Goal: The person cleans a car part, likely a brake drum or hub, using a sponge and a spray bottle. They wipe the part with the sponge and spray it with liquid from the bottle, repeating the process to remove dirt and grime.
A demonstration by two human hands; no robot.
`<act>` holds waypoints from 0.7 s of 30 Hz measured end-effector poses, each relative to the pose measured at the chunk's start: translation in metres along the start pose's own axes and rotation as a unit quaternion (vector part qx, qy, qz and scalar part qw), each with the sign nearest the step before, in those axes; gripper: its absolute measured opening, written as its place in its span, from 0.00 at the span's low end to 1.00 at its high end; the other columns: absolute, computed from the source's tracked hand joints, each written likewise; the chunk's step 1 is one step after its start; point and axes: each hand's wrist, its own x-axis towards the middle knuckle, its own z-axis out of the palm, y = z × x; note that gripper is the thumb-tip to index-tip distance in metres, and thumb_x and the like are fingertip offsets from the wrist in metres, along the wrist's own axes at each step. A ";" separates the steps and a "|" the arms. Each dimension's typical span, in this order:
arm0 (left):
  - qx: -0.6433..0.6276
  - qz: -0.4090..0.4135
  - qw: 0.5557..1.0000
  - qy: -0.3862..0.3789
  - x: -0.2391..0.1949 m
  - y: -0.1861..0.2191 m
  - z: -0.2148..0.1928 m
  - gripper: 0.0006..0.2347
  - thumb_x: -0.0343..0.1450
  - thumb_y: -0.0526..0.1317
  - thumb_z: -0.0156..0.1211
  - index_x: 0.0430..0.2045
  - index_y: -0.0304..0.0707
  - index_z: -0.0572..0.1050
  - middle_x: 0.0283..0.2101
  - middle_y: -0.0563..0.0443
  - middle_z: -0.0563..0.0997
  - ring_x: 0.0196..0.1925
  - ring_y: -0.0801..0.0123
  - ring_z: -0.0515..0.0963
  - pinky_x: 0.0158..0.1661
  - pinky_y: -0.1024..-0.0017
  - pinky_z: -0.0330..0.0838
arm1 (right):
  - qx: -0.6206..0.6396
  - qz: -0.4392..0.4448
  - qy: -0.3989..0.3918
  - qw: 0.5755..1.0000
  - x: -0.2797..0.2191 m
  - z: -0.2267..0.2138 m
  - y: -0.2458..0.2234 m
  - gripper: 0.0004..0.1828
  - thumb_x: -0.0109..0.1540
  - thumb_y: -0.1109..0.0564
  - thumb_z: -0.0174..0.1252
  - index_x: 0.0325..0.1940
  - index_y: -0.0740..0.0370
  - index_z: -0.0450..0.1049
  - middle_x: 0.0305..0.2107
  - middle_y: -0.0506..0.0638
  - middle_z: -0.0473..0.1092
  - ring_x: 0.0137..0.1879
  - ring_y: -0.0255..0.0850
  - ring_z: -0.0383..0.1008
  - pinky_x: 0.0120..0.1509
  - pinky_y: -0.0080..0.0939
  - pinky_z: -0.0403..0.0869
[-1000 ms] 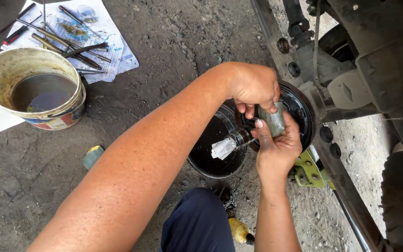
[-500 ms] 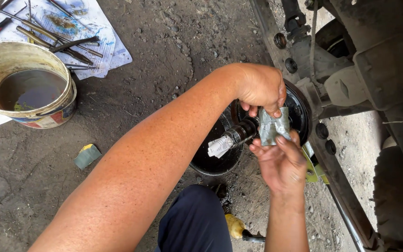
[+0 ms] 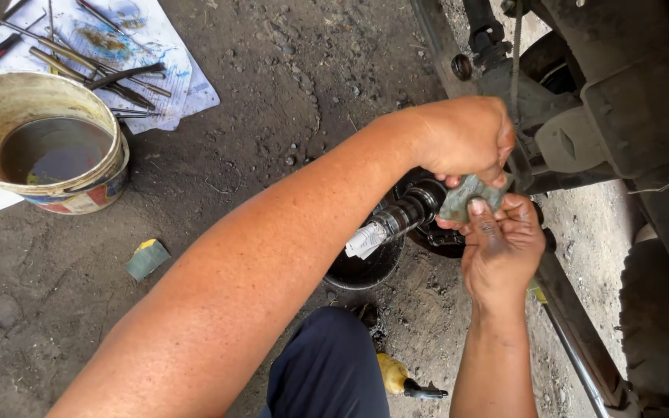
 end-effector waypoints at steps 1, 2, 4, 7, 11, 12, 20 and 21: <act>0.000 -0.002 1.000 0.001 0.002 -0.002 -0.004 0.05 0.69 0.34 0.67 0.24 0.43 0.77 0.27 0.56 0.81 0.18 0.73 0.78 0.20 0.76 0.74 | 0.001 0.001 -0.002 1.000 0.003 -0.001 0.002 0.10 0.65 0.71 0.57 0.46 0.62 0.69 0.40 0.58 0.72 0.41 0.48 0.77 0.40 0.54 0.87; 0.002 0.007 1.000 0.003 0.003 -0.005 -0.005 0.05 0.68 0.35 0.69 0.26 0.43 0.77 0.25 0.55 0.80 0.18 0.73 0.78 0.19 0.76 0.76 | 0.006 -0.007 -0.026 1.000 0.003 -0.004 0.002 0.14 0.64 0.74 0.58 0.46 0.60 0.67 0.39 0.57 0.72 0.43 0.44 0.77 0.42 0.54 0.86; 0.003 0.016 1.000 0.004 0.000 -0.008 -0.007 0.06 0.68 0.37 0.71 0.28 0.42 0.76 0.23 0.54 0.79 0.17 0.72 0.78 0.19 0.76 0.77 | 0.009 -0.014 -0.050 0.999 0.005 -0.011 0.005 0.18 0.62 0.78 0.58 0.45 0.58 0.66 0.38 0.56 0.73 0.44 0.41 0.77 0.44 0.55 0.86; -0.019 -0.014 1.000 0.016 -0.009 -0.003 -0.015 0.02 0.73 0.38 0.63 0.34 0.43 0.76 0.25 0.51 0.82 0.17 0.75 0.77 0.19 0.79 0.76 | -0.088 -0.075 -0.024 0.993 0.012 -0.018 -0.001 0.18 0.59 0.75 0.62 0.40 0.57 0.64 0.29 0.47 0.67 0.37 0.34 0.71 0.43 0.50 0.86; -0.011 0.005 1.000 0.025 -0.013 0.001 -0.019 0.13 0.71 0.51 0.64 0.28 0.44 0.72 0.23 0.56 0.78 0.17 0.76 0.78 0.17 0.78 0.76 | -0.108 -0.078 -0.014 0.991 0.020 -0.008 -0.023 0.17 0.66 0.74 0.58 0.52 0.59 0.64 0.43 0.56 0.70 0.43 0.43 0.76 0.39 0.45 0.86; 0.022 0.014 0.999 0.031 -0.011 0.002 -0.019 0.19 0.68 0.57 0.67 0.22 0.44 0.68 0.17 0.55 0.73 0.15 0.75 0.75 0.14 0.76 0.74 | -0.097 -0.082 0.002 0.992 0.025 -0.006 -0.027 0.20 0.67 0.74 0.58 0.59 0.59 0.64 0.46 0.58 0.71 0.45 0.43 0.75 0.42 0.46 0.85; -0.037 0.059 0.996 0.055 0.020 0.004 -0.008 0.05 0.70 0.37 0.63 0.29 0.39 0.73 0.18 0.52 0.78 0.13 0.75 0.81 0.14 0.77 0.77 | -0.255 -0.119 0.021 0.959 0.025 -0.002 -0.038 0.10 0.75 0.65 0.58 0.46 0.60 0.62 0.24 0.53 0.66 0.25 0.37 0.69 0.30 0.36 0.74; -0.009 0.057 0.997 0.042 0.020 0.005 -0.009 0.09 0.68 0.37 0.61 0.41 0.35 0.77 0.21 0.49 0.82 0.13 0.75 0.82 0.13 0.77 0.78 | -0.312 -0.130 0.018 0.941 0.018 -0.003 -0.040 0.06 0.77 0.63 0.57 0.48 0.63 0.66 0.25 0.53 0.69 0.27 0.37 0.71 0.32 0.34 0.74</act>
